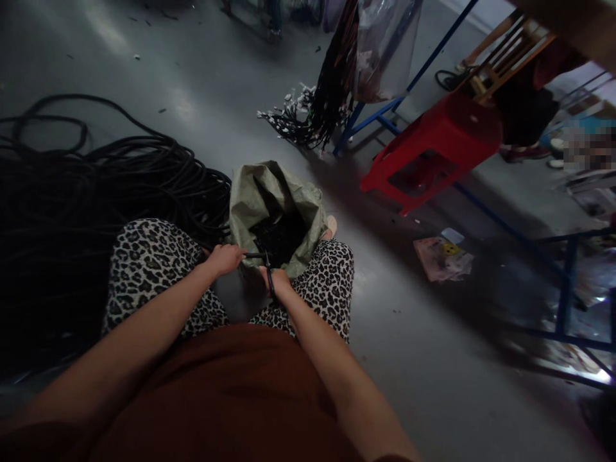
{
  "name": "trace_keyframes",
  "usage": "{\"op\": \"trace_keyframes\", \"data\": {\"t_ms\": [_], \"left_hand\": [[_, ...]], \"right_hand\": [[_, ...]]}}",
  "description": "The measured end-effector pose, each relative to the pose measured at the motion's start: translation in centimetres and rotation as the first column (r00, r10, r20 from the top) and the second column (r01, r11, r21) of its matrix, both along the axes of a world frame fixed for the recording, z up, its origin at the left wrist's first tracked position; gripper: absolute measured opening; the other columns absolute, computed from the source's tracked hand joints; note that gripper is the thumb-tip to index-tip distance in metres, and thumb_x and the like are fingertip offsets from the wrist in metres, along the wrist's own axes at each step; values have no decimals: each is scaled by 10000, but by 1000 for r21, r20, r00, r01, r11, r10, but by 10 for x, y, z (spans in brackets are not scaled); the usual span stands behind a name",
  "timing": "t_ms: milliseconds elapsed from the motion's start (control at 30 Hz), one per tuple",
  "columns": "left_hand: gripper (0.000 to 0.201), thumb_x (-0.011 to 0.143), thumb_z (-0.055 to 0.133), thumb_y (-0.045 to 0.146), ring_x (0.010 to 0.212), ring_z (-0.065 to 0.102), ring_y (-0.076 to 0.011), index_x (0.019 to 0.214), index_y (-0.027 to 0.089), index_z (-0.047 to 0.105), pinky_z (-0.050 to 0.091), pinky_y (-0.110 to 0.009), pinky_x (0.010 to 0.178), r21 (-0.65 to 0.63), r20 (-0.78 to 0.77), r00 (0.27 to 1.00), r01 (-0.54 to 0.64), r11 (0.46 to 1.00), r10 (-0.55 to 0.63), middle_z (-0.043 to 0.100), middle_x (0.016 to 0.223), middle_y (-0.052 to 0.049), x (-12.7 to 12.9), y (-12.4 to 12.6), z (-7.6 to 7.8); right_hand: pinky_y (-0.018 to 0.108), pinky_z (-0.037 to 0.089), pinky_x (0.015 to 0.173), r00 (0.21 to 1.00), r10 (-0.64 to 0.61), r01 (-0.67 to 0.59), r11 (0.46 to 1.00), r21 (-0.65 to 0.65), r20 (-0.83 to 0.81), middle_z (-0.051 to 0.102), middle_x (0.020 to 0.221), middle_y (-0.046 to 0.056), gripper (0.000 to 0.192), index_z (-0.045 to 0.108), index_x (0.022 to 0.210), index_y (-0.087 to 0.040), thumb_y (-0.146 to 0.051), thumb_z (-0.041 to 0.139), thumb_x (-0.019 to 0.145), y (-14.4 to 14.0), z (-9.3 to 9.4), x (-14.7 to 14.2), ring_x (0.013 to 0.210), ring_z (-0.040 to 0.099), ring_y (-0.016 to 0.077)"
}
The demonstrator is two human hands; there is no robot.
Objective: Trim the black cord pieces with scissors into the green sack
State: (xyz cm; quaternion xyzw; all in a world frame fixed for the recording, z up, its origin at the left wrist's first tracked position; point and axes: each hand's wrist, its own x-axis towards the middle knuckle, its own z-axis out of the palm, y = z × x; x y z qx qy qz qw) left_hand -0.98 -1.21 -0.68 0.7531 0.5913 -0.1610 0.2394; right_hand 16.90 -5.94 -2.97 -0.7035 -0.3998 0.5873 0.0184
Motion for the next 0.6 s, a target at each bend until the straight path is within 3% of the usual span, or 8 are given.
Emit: {"op": "trace_keyframes", "data": {"t_ms": [267, 600], "left_hand": [[369, 877, 369, 310, 1081, 543, -249, 1161, 259, 599, 359, -393, 903, -6, 7, 1000, 5, 1000, -5, 632, 1146, -96, 0, 0, -1], [377, 874, 360, 312, 1077, 543, -263, 1159, 259, 602, 357, -410, 907, -3, 5, 1000, -10, 1000, 10, 631, 1134, -109, 0, 1, -3]], "right_hand": [[221, 397, 318, 997, 59, -59, 998, -7, 51, 489, 405, 27, 539, 572, 586, -133, -609, 463, 814, 1, 2, -1, 303, 488, 141], [217, 389, 312, 998, -31, 30, 999, 14, 60, 503, 419, 36, 547, 568, 584, -147, -635, 451, 801, 0, -15, 4, 317, 496, 140]]}}
